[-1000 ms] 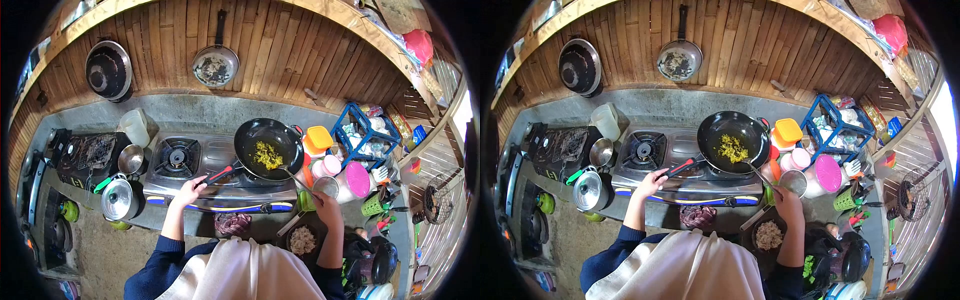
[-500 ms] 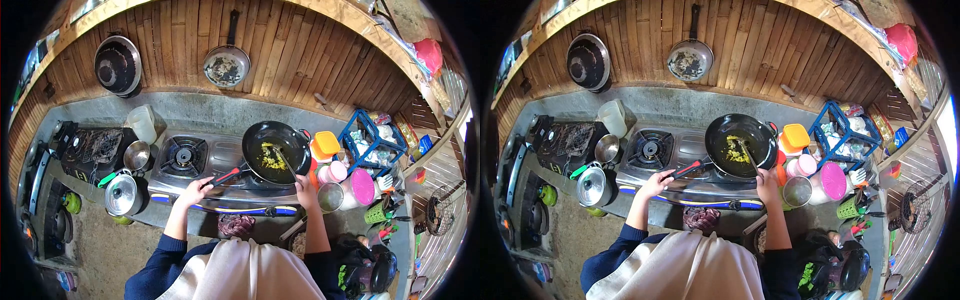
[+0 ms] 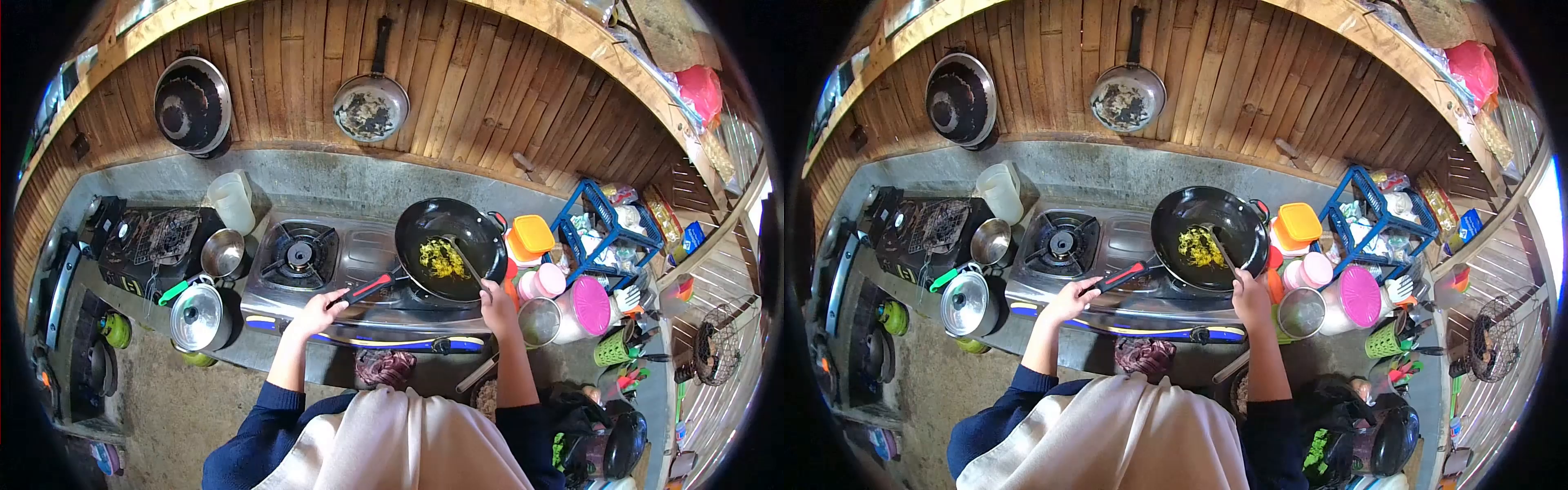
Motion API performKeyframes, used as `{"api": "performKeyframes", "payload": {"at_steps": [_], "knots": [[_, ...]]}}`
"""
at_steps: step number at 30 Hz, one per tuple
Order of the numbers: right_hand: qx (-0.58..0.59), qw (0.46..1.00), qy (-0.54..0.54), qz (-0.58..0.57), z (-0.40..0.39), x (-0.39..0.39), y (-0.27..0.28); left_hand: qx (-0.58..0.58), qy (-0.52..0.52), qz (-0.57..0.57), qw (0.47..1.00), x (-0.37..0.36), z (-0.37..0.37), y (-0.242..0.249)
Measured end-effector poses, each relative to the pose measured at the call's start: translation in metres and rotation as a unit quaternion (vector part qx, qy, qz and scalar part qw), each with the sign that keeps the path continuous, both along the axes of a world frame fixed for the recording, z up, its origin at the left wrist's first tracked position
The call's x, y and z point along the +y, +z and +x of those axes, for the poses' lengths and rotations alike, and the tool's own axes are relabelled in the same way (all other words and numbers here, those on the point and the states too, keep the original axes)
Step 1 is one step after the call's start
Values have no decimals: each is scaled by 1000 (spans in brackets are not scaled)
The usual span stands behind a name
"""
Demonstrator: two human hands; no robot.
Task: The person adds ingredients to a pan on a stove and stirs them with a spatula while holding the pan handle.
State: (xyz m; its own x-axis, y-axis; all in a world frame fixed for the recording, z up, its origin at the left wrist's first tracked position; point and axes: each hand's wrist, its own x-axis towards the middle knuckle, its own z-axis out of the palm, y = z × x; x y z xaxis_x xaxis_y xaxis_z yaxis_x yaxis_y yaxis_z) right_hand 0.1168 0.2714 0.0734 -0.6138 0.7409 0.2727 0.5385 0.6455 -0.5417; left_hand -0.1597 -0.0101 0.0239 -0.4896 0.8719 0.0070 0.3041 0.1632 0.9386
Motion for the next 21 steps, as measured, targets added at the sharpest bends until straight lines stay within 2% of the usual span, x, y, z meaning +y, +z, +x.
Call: {"api": "performKeyframes", "payload": {"at_steps": [1,5,7,11,17,21], "knots": [[15,999,19,49,6,2,-5,9,-4,13,1000,0,0,-2],[28,996,44,69,31,-3,6,-2,0,-15,1000,-2,3,5],[-40,998,5,-43,45,-19,33,8,6,0,1000,-2,1,-2],[-54,998,13,-35,74,-34,51,-13,0,-18,1000,-2,1,-1],[-39,996,1,-86,106,-58,82,-2,-1,-10,1000,-2,0,-2],[-15,999,16,-42,127,-63,100,-17,0,-17,1000,-2,1,2]]}}
